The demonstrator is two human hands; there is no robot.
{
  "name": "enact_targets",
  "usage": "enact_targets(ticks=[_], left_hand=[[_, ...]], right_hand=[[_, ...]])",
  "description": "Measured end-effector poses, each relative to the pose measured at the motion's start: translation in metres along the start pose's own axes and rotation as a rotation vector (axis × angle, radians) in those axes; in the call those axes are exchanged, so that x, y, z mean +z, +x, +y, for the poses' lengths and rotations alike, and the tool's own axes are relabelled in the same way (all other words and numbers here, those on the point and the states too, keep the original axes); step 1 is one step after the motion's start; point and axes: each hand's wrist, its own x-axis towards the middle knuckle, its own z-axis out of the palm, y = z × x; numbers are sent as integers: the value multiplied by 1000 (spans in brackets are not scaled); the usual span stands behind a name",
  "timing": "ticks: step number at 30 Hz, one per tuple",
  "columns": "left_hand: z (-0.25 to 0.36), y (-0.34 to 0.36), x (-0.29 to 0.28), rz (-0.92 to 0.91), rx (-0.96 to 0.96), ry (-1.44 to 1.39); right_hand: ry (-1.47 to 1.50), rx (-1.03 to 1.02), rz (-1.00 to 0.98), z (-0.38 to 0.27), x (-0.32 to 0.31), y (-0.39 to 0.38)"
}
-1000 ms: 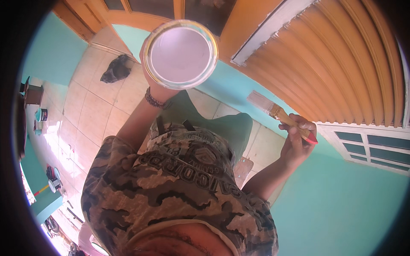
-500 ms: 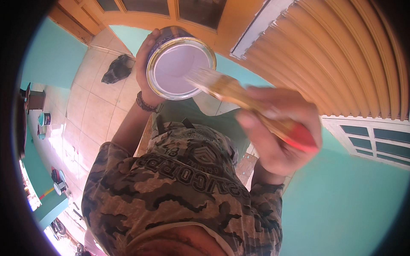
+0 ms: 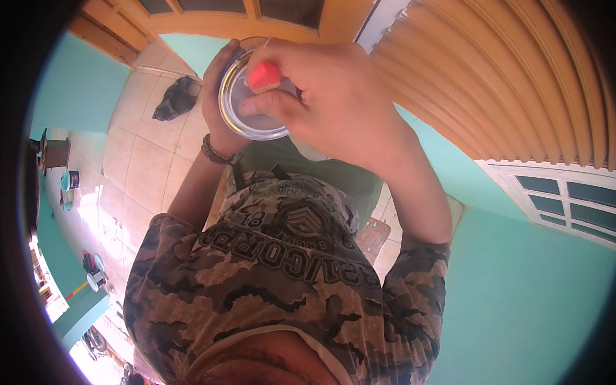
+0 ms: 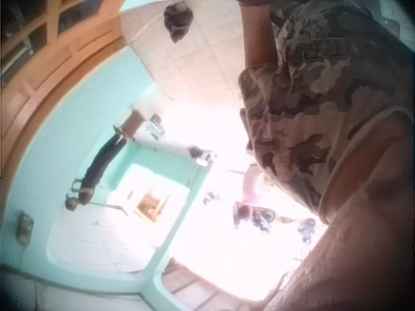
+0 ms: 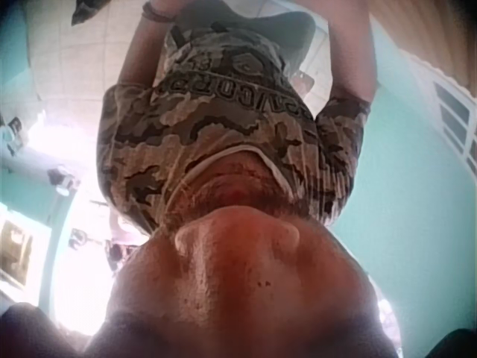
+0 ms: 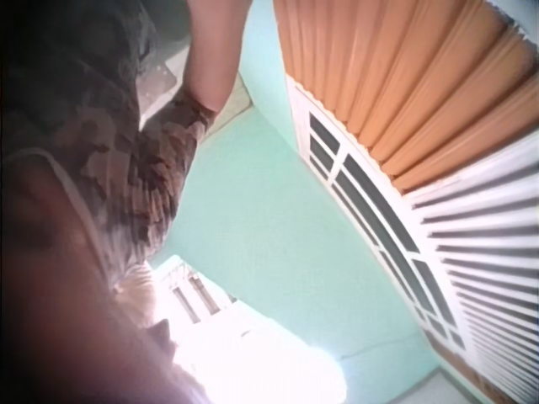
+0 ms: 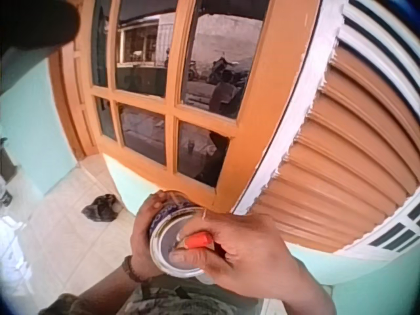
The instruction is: The person paints a wooden window frame white using a paintbrush and a paint can. They repeatedly dip the brush into the can and apply paint to the slats and frame of the window.
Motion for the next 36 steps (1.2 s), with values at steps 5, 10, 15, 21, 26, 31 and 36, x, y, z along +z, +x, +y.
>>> enact_targets(ticks=[5, 10, 15, 21, 26, 31, 36], left_hand=[[1, -2, 0, 46, 6, 3], [2, -2, 2, 30, 11, -1], [-2, -8, 10, 44, -192, -113], [-7, -8, 15, 120, 34, -50], [-10, -8, 12, 57, 82, -48], [-11, -6, 9, 37, 130, 5], [-13, -8, 10, 79, 156, 81]], right_hand=[[-25, 80, 55, -6, 0, 1], [-25, -1, 55, 2, 2, -6], [-128, 16, -18, -1, 0, -9], [-243, 29, 94, -4, -2, -7], [-55, 29, 93, -2, -5, -8], [-167, 70, -48, -7, -9, -5], [-173, 73, -18, -1, -4, -1]])
